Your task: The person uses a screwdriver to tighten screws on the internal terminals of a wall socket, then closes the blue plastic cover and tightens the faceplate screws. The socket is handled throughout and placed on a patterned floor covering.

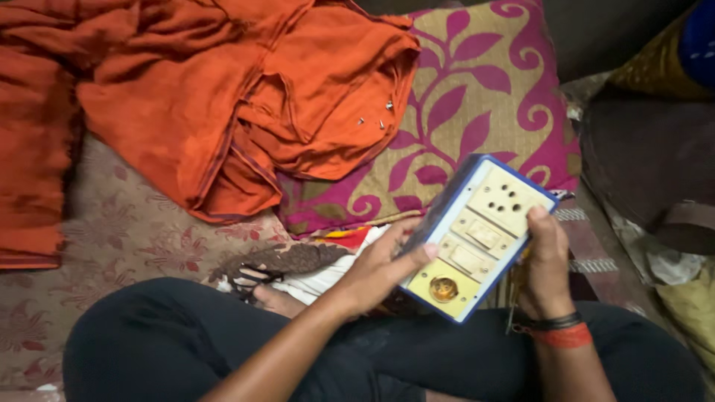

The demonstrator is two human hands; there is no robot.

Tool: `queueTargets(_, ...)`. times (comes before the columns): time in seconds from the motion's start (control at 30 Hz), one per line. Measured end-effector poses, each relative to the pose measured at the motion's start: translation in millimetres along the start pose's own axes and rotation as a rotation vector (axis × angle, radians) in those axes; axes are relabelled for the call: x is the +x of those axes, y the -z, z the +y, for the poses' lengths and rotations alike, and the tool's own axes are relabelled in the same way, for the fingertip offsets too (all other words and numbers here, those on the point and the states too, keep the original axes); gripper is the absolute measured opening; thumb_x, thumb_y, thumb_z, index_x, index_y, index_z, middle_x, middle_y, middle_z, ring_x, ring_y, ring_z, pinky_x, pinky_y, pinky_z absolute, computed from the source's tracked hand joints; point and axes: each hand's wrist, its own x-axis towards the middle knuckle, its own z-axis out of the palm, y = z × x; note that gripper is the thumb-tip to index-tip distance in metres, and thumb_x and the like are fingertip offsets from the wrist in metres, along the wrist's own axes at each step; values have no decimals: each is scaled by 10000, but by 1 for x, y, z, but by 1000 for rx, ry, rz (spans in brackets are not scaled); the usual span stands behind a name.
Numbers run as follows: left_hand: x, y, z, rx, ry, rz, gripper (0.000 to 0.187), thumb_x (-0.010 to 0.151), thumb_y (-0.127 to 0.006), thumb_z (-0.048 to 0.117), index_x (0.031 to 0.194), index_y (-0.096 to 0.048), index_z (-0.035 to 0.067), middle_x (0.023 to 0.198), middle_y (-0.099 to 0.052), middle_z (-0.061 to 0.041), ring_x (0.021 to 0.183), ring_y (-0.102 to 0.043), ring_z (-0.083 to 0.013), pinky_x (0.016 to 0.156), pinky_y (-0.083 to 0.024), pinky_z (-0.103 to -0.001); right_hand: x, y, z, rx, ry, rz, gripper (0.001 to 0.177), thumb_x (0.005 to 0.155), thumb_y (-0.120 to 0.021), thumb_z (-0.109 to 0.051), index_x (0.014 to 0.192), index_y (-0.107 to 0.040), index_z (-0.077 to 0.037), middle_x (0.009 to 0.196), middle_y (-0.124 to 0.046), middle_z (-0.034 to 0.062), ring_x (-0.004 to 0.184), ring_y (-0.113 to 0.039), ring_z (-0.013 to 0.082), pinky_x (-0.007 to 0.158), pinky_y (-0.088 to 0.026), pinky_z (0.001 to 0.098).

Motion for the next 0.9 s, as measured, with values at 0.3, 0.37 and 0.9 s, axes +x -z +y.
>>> queueTargets(0.3,2,-1,-3,305,57,134,793,853,-726,486,1459,-522,16,963,-769,-103,832,-748,-149,741,-600,-297,-6,-19,0,-102,-23,-71,500,1049,-537,-410,1301,-587,18,1211,-679,95,1097,-649,167,975,-513,329)
queueTargets(0.37,4,0,-4,275,40,140,784,853,-734,475,1448,-526,9,947,-748,-91,808,-744,-134,712,-604,-290,-5,-22,-2,-59,-66,-86,512,1016,-511,-444,1294,-585,-20,1187,-693,45,1058,-669,117,927,-531,276)
queueTargets(0.9,28,50,-27,282,58,103,524,946,-655,410,1282,-685,9,1035,-802,-105,898,-747,-126,804,-571,-250,0,-19,19,-276,-340,-169,526,956,-517,-488,1373,-538,-168,1207,-610,-16,767,-497,16,577,-410,212)
